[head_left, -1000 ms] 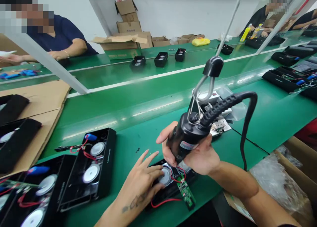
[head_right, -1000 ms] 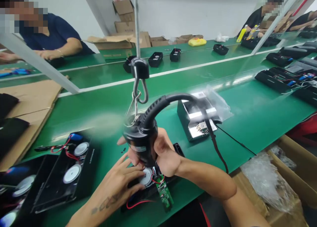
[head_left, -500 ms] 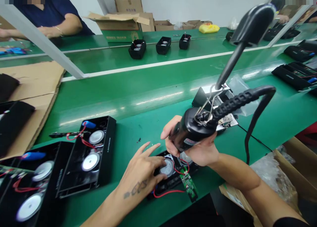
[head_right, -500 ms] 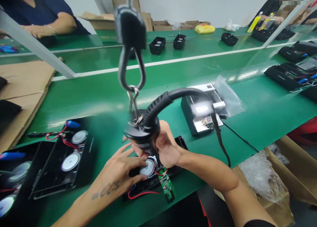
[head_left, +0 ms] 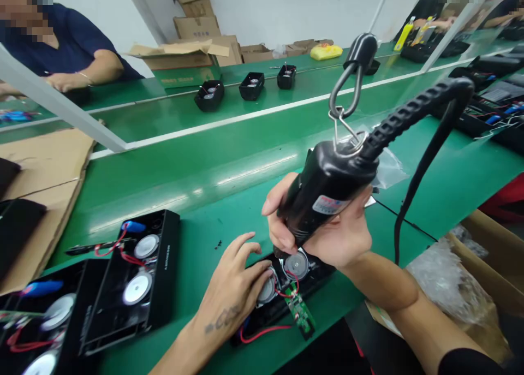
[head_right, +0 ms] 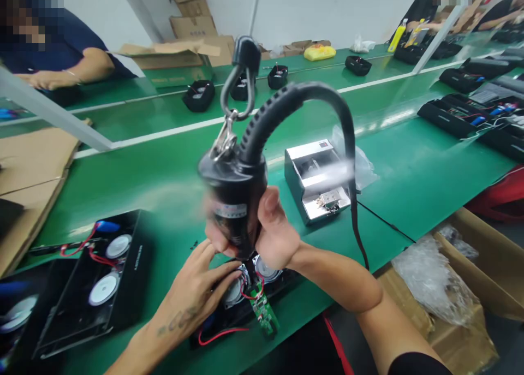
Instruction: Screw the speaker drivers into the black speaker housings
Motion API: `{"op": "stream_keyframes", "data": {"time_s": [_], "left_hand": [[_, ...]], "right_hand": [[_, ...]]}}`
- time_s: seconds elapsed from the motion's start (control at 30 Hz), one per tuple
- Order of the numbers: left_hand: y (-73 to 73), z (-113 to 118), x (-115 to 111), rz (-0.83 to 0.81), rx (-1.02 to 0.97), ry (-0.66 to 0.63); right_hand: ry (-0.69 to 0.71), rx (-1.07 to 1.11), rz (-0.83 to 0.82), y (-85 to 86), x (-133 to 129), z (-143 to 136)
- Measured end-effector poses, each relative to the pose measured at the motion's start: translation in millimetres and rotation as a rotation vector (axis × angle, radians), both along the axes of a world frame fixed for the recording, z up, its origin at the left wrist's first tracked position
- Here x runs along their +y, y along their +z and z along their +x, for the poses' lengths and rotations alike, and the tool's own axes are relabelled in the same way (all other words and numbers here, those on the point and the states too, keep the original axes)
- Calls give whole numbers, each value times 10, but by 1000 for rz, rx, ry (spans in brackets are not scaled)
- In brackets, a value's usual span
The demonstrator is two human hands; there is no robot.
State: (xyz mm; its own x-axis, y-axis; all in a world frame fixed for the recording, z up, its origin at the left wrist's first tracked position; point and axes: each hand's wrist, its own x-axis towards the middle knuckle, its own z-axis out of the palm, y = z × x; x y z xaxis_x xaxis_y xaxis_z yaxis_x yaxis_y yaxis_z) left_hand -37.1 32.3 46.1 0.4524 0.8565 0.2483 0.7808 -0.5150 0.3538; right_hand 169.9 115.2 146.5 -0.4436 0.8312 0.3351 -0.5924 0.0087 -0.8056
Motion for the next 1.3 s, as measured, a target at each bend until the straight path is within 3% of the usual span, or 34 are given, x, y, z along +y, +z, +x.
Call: {"op": "stream_keyframes", "data": {"time_s": [0.23, 0.43, 0.6, 0.7, 0.77, 0.87, 0.97, 1.1, 1.3], "left_hand": [[78, 161, 66, -102, 227, -54], [169, 65, 144, -273, 92, -97], [121, 8, 198, -347, 30, -78], [128, -41, 235, -325, -227, -16], [149, -83, 258, -336, -451, 94], [160, -105, 282, -429, -746, 309], [129, -43, 289, -565, -1021, 443], [103, 84, 273, -681, -1297, 522], [214, 193, 209, -807, -1482, 553]], "right_hand": [[60, 104, 105, 109, 34, 133], [77, 73, 17, 158, -2, 213], [47, 140, 156, 109, 70, 253], [22, 128, 148, 124, 70, 314], [-17, 150, 83, 139, 45, 372], [-81, 292, 94, 116, 19, 445], [-123, 428, 182, 58, 31, 469], [-135, 449, 199, 26, 33, 446], [-119, 424, 154, -16, -27, 374]]}}
